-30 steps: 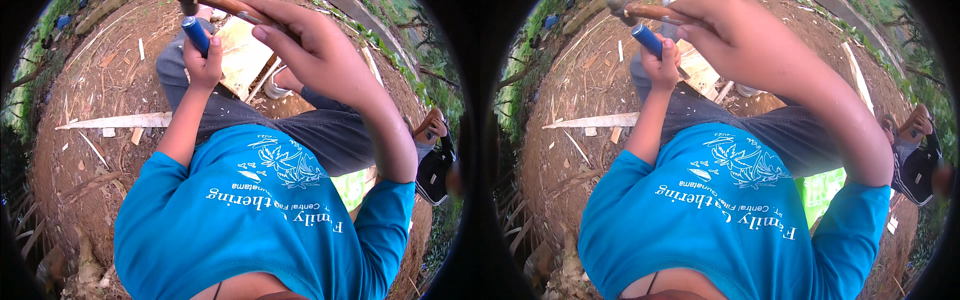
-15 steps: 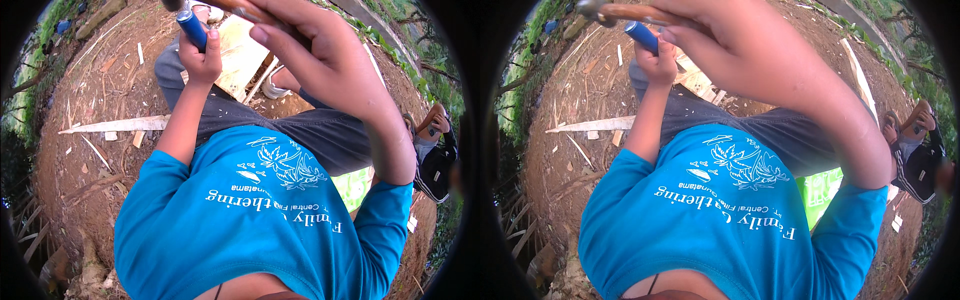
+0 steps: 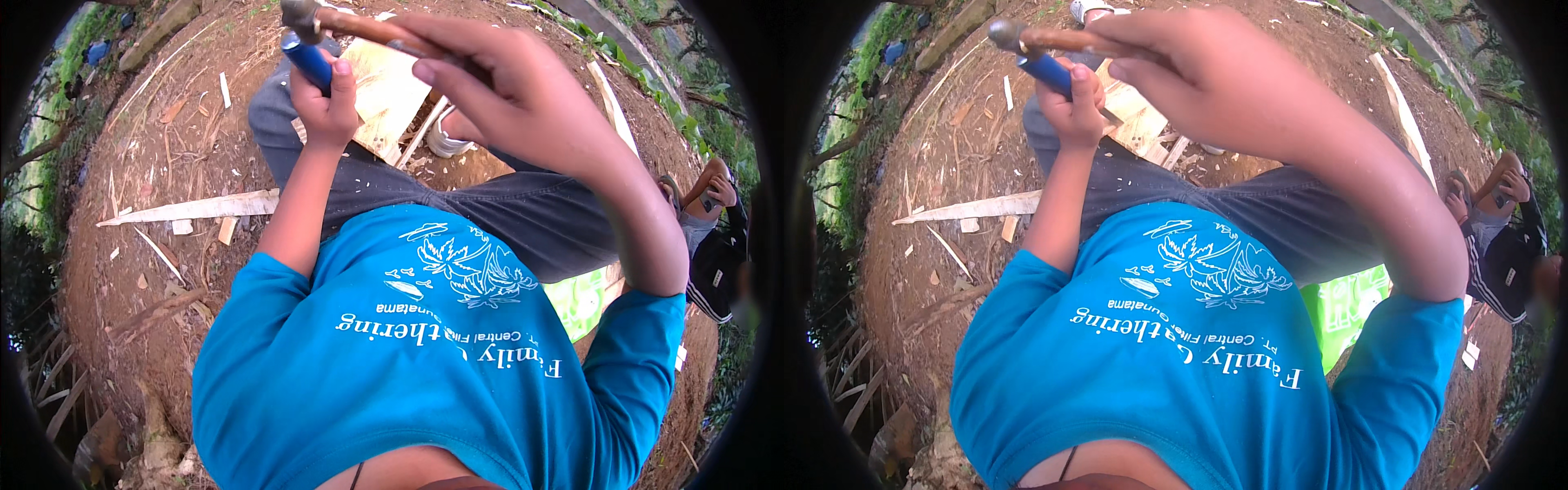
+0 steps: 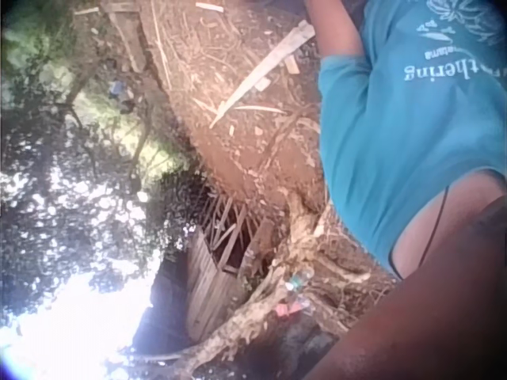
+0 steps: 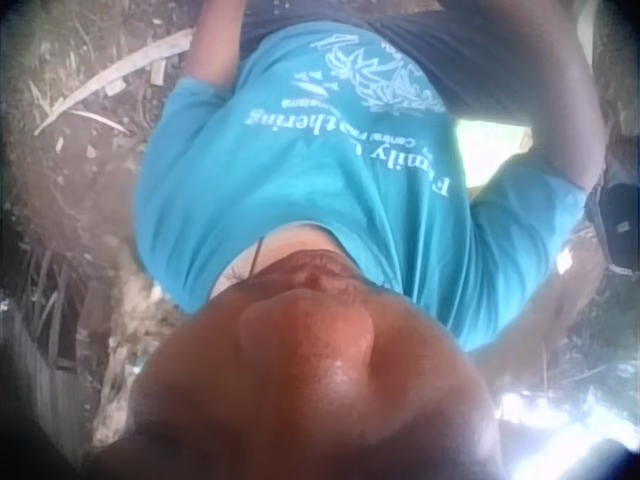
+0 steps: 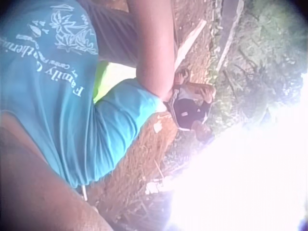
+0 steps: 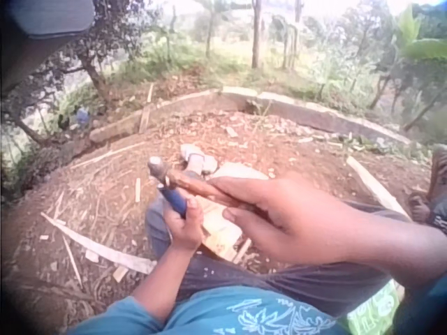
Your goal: The person carves and shapes a piece of wood using a chisel and a hammer, striking the tool to remove material.
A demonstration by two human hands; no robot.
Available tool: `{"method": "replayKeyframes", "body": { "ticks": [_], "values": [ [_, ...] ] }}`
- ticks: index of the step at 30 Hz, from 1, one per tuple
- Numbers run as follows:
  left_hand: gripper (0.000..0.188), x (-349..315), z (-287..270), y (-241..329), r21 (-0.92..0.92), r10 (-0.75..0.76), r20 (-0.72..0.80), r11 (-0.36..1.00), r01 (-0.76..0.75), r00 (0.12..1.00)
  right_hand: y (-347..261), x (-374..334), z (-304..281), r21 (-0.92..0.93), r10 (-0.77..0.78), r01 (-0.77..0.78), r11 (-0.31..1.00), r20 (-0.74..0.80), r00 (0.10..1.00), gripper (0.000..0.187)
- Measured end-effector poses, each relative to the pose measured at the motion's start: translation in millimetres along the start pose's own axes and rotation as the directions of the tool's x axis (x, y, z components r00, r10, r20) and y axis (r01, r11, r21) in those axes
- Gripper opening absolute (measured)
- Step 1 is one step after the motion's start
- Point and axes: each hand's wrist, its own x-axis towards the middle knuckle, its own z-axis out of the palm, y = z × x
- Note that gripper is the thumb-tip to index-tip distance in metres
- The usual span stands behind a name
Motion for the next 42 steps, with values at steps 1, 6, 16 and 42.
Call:
{"method": "replayKeyframes", "body": {
  "ticks": [1, 6, 16, 42],
  "values": [
    [0.025, 0.2, -1.0, 4.6, -0.003, 0.011, -0.016, 1.0, -0.011, 1.0, -7.5, 1.4, -3.5, -0.01, -0.031, 0.031, 0.999, 0.018, 0.999, 0.038],
    [0.025, 16.2, -1.0, 13.9, 0.034, 0.132, -0.049, 0.991, -0.13, 0.99, -30.6, 9.5, -21.2, -0.077, -0.135, 0.143, 0.987, 0.094, 0.986, 0.037],
    [0.022, 12.8, 6.7, 13.3, 0.163, 0.226, -0.062, 0.963, -0.213, 0.972, -47.6, 15.0, -40.1, 0.095, -0.124, 0.105, 0.99, 0.217, 0.968, 0.038],
    [0.019, 37.6, 9.1, 38.0, -0.192, -0.012, 0.202, 0.98, 0.052, 0.979, -25.6, -13.0, -36.8, -0.066, -0.137, 0.138, 0.988, 0.018, 0.99, 0.043]
  ]
}}
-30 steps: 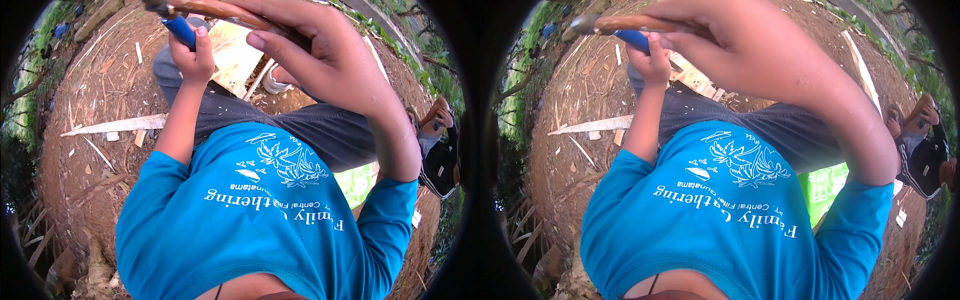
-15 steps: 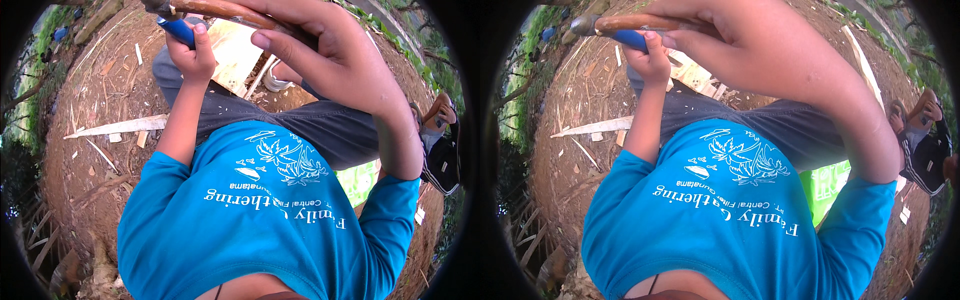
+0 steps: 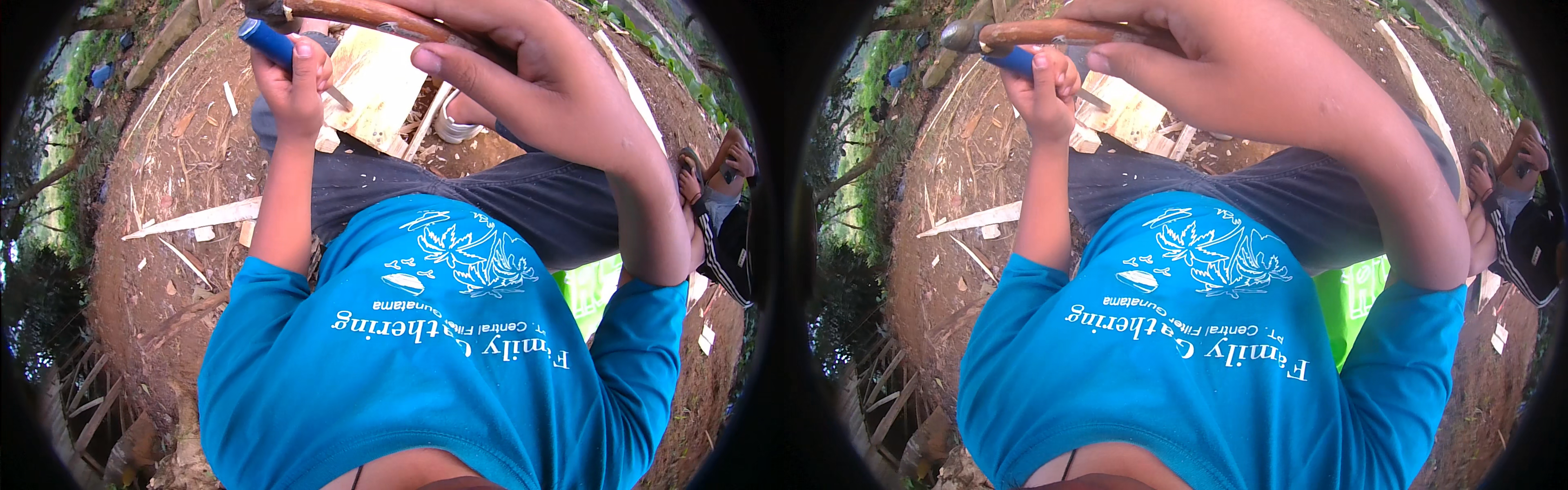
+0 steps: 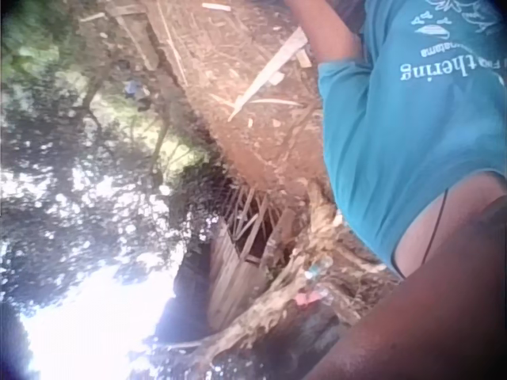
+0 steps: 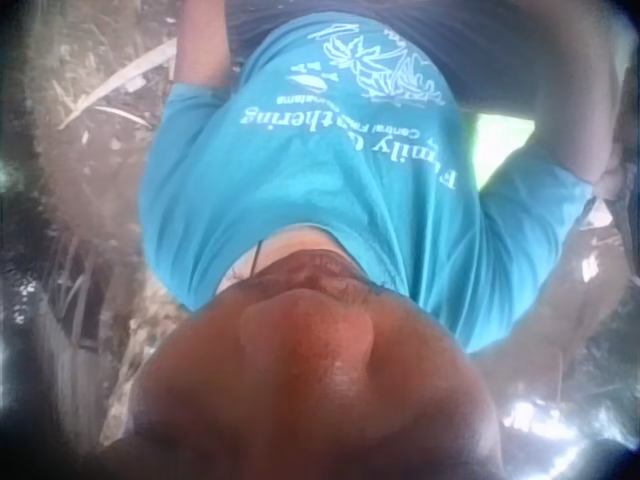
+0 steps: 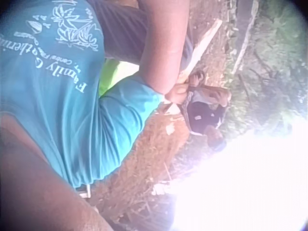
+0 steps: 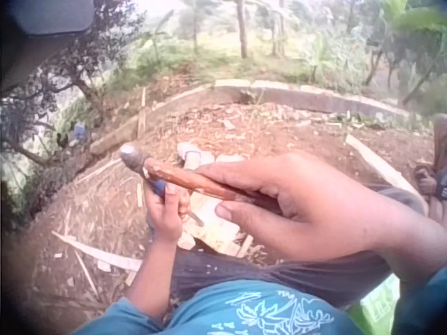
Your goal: The person carves and shapes a piece of wood using a chisel and a hammer, striking the tool to remove material.
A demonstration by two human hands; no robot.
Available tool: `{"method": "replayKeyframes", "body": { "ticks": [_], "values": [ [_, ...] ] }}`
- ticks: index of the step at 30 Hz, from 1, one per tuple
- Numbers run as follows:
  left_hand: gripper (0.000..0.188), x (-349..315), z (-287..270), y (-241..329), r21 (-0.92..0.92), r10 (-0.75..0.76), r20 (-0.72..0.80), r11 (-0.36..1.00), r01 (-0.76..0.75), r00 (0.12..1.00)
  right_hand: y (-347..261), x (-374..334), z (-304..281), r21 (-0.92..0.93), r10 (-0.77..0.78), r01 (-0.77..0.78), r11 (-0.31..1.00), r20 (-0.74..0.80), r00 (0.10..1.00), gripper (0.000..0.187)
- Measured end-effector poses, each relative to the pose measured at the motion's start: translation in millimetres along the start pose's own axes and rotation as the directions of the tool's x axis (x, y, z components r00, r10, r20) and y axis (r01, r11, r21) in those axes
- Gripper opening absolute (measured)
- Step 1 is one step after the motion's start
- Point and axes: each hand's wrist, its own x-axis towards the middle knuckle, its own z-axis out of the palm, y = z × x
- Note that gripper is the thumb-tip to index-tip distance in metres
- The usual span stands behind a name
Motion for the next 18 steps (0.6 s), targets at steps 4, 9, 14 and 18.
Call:
{"method": "replayKeyframes", "body": {
  "ticks": [4, 9, 14, 18],
  "values": [
    [0.015, 5.6, 5.6, 0.2, -0.096, -0.022, 0.03, 0.995, 0.025, 0.999, 31.8, -2.2, 5.9, 0.137, -0.021, 0.024, 0.99, -0.022, 1.0, 0.043],
    [0.018, 5.0, 8.9, -2.1, -0.02, -0.006, 0.05, 1.0, 0.007, 0.999, 7.5, 0.3, -1.2, 0.076, 0.0, 0.0, 0.997, -0.002, 1.0, 0.044],
    [0.019, 2.4, 21.4, -2.2, 0.15, 0.07, -0.056, 0.987, -0.061, 0.996, 1.5, 8.4, -1.3, 0.09, 0.009, -0.011, 0.996, 0.029, 1.0, 0.035],
    [0.019, 3.1, 20.0, -5.8, 0.092, 0.07, -0.044, 0.994, -0.065, 0.997, 3.1, 15.6, 8.8, 0.089, -0.094, 0.096, 0.991, -0.027, 0.995, 0.023]
  ]
}}
